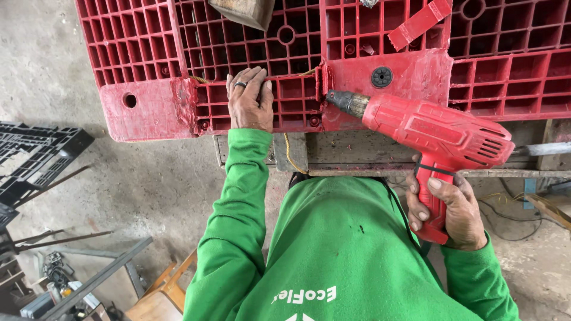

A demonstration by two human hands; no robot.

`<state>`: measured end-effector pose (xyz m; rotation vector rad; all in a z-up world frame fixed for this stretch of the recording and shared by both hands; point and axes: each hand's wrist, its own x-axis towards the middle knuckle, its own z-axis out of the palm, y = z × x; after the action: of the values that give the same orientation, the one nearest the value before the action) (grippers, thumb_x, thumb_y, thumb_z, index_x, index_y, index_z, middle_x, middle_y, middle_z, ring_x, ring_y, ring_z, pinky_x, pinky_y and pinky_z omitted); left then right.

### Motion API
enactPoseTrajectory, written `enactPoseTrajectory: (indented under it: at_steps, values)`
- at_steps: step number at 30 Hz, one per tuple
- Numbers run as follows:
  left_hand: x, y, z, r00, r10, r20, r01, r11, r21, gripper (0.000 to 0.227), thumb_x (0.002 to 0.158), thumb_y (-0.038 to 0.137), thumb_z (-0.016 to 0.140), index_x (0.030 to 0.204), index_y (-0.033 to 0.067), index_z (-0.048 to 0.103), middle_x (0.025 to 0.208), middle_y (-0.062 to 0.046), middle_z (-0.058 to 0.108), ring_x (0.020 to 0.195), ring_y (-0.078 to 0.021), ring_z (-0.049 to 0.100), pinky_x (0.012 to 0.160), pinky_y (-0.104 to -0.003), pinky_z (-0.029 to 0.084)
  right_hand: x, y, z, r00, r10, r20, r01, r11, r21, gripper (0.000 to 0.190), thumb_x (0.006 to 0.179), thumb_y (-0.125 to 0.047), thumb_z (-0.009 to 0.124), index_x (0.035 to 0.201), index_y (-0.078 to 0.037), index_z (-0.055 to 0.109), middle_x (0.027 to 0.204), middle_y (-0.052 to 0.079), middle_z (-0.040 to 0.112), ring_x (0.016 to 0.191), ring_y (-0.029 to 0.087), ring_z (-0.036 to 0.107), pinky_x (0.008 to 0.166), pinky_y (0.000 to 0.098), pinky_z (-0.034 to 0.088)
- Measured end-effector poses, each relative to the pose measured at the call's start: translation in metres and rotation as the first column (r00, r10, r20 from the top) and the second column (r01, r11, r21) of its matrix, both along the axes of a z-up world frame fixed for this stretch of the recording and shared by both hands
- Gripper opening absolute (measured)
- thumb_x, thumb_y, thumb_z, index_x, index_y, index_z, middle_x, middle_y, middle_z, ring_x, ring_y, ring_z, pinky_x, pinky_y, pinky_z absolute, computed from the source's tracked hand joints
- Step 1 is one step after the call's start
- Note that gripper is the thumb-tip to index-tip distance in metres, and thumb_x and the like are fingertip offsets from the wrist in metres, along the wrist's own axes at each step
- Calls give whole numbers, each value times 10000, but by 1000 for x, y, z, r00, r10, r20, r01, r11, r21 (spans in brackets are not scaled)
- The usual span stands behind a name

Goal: The person uses a chisel to clean a damaged area on a red plastic pallet, then uses a red heat gun to melt and smooth the plastic along the damaged edge. The person repeatedly applies heat to the same section while holding the pallet steady.

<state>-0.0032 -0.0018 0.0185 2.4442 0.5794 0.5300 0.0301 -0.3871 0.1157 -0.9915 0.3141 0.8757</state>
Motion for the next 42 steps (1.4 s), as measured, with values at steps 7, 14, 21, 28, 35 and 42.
enactPoseTrajectory:
  at_steps: [7,14,21,28,35,42]
  values:
    - [0,-3,5,999,20,33,-19,1000,-10,214,961,82,703,1160,15,744,1221,-120,726,1227,-306,648,1214,-547,354,10,-4,2,999,23,-31,-23,1000,-6,548,951,-199,632,1442,-14,475,1000,130,555,554,144,519,439,320,495]
    - [3,-5,8,991,34,129,-35,999,4,164,968,61,712,1120,14,751,1180,-107,746,1186,-294,692,1192,-531,413,19,-2,5,999,29,-28,-28,999,30,550,956,-194,630,1446,-9,459,972,128,529,560,141,520,445,327,495]
    - [-2,-7,12,988,-2,156,3,1000,-8,152,959,32,732,1108,16,760,1175,-102,748,1191,-290,695,1167,-502,467,30,4,3,999,34,-13,-33,998,51,558,965,-200,638,1449,8,452,958,132,521,576,145,524,466,323,489]
    - [-2,-6,10,984,6,180,-5,1000,-5,137,948,14,737,1082,13,764,1155,-104,755,1174,-295,706,1149,-494,485,38,6,3,998,65,13,-65,997,41,558,977,-198,621,1457,29,451,973,141,529,566,146,525,475,328,487]
    - [-2,-7,12,982,7,189,-3,1000,-22,128,951,7,734,1076,11,761,1147,-101,755,1172,-297,706,1146,-492,490,45,6,3,996,83,21,-84,996,33,558,983,-205,615,1468,15,448,983,139,527,573,142,526,477,321,485]
    - [-1,-7,14,984,16,175,-10,999,-36,127,958,12,728,1080,10,760,1147,-99,755,1177,-296,704,1159,-495,480,51,6,1,994,104,18,-105,993,48,559,987,-221,621,1463,14,445,989,134,523,579,139,526,481,321,487]
